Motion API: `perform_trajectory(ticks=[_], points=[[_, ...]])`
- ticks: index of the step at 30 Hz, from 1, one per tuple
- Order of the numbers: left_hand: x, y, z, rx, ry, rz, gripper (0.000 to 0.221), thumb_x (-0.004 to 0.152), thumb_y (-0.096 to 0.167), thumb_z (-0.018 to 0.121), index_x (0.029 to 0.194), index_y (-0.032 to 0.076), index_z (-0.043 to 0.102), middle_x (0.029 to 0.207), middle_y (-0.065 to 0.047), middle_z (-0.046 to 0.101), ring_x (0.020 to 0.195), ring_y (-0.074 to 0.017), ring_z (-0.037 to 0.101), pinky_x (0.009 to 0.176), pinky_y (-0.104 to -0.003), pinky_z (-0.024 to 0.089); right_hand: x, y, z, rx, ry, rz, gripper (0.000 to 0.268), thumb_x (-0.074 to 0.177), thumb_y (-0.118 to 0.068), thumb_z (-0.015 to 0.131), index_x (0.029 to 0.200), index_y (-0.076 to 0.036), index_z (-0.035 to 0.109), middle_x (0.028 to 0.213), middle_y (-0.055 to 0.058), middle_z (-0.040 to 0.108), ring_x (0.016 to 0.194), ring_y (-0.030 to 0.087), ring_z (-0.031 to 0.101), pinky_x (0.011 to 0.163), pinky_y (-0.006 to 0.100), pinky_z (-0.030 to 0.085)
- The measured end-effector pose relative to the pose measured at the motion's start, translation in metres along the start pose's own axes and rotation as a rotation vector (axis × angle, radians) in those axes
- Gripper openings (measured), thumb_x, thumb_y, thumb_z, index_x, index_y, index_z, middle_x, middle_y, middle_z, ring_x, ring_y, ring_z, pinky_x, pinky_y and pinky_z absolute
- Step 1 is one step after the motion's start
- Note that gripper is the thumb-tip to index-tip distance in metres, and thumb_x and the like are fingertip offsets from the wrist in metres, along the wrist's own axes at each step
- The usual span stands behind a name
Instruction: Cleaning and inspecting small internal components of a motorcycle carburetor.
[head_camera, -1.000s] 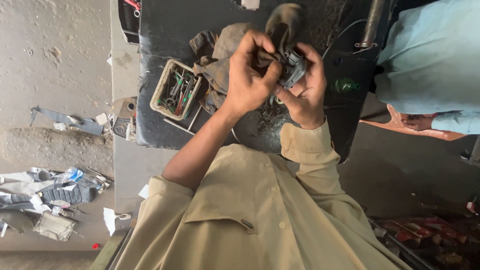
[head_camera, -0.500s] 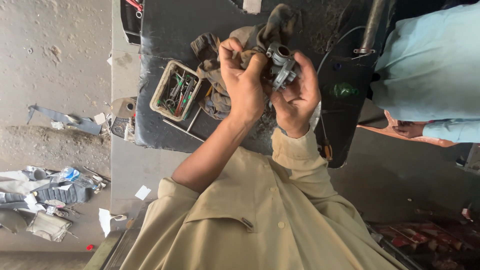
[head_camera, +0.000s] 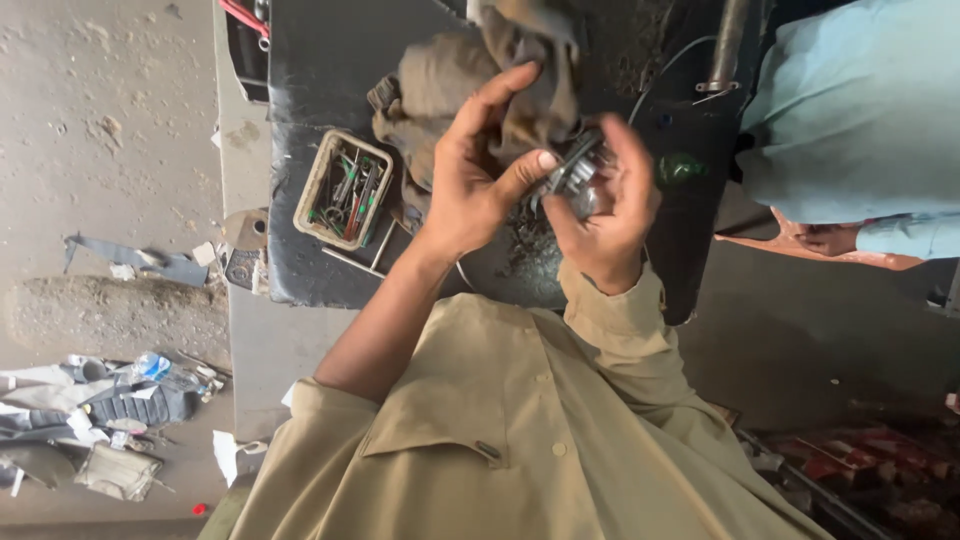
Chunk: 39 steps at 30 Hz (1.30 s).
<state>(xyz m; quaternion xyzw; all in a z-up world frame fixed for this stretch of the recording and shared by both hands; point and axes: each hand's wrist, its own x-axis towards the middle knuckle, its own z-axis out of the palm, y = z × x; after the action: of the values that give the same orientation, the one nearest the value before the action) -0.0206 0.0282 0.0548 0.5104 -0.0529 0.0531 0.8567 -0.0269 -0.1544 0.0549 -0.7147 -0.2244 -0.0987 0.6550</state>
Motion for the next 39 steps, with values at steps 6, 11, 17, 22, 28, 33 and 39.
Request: perform_trajectory(ticks=[6,11,17,22,28,33,39], points=[[-0.003,-0.025,-0.029,0.024,-0.242,-0.048,0.051,0.105,-0.001,0.081,0.15,0.001,0.057,0.102,-0.005,0.069,0.091,-0.0089,0.062,0.087,-0.023,0.052,0.0,-0.004,-0.006,-0.124,-0.157,-0.025,0.064,0.091,0.012,0.076,0.146,0.005,0.045,0.148,0.021,0.052,0.119,0.024,0.066,0.098,0.033,0.061],[0.0,0.002,-0.014,-0.035,-0.248,-0.059,0.054,0.105,-0.003,0.073,0.153,0.004,0.049,0.129,-0.006,0.067,0.117,-0.0099,0.063,0.105,-0.025,0.052,-0.013,0.006,-0.006,0.078,-0.124,0.087,0.068,0.091,0.014,0.079,0.149,0.005,0.045,0.138,0.018,0.058,0.117,0.02,0.067,0.098,0.033,0.062],[-0.01,-0.041,0.01,-0.247,-0.051,-0.012,0.049,0.099,-0.01,0.056,0.145,0.004,0.048,0.123,-0.006,0.062,0.112,-0.0101,0.059,0.099,-0.025,0.049,-0.026,0.017,0.013,-0.2,0.06,-0.085,0.067,0.088,0.016,0.076,0.146,0.002,0.044,0.146,0.02,0.054,0.119,0.022,0.067,0.097,0.033,0.061],[-0.019,-0.054,0.023,0.112,0.13,0.121,0.039,0.102,-0.007,0.055,0.139,0.005,0.053,0.107,0.0,0.06,0.097,-0.0042,0.056,0.09,-0.022,0.048,-0.025,0.022,0.014,-0.335,0.108,-0.147,0.069,0.085,0.015,0.076,0.146,0.001,0.046,0.142,0.019,0.058,0.116,0.022,0.068,0.095,0.032,0.061],[-0.001,-0.053,0.011,0.339,0.257,0.206,0.027,0.107,-0.003,0.06,0.133,0.005,0.059,0.09,0.002,0.062,0.081,-0.0023,0.057,0.076,-0.019,0.049,-0.021,0.024,0.008,0.093,0.096,0.109,0.074,0.091,0.012,0.079,0.155,0.001,0.042,0.134,0.014,0.063,0.117,0.019,0.066,0.099,0.03,0.057],[0.026,-0.025,-0.018,-0.248,0.265,0.134,0.027,0.107,-0.002,0.057,0.133,0.002,0.056,0.116,-0.004,0.071,0.105,-0.011,0.066,0.095,-0.026,0.055,-0.011,0.011,0.006,0.33,0.088,0.205,0.074,0.094,0.005,0.08,0.158,0.001,0.041,0.133,0.013,0.064,0.12,0.02,0.066,0.105,0.033,0.058],[0.009,-0.032,-0.014,-0.266,-0.082,-0.194,0.039,0.107,-0.001,0.066,0.144,0.001,0.056,0.119,-0.002,0.066,0.107,-0.0095,0.061,0.097,-0.025,0.053,-0.01,0.016,0.005,0.473,0.098,0.335,0.078,0.091,0.004,0.083,0.156,0.004,0.041,0.139,0.013,0.06,0.125,0.019,0.062,0.109,0.033,0.055]])
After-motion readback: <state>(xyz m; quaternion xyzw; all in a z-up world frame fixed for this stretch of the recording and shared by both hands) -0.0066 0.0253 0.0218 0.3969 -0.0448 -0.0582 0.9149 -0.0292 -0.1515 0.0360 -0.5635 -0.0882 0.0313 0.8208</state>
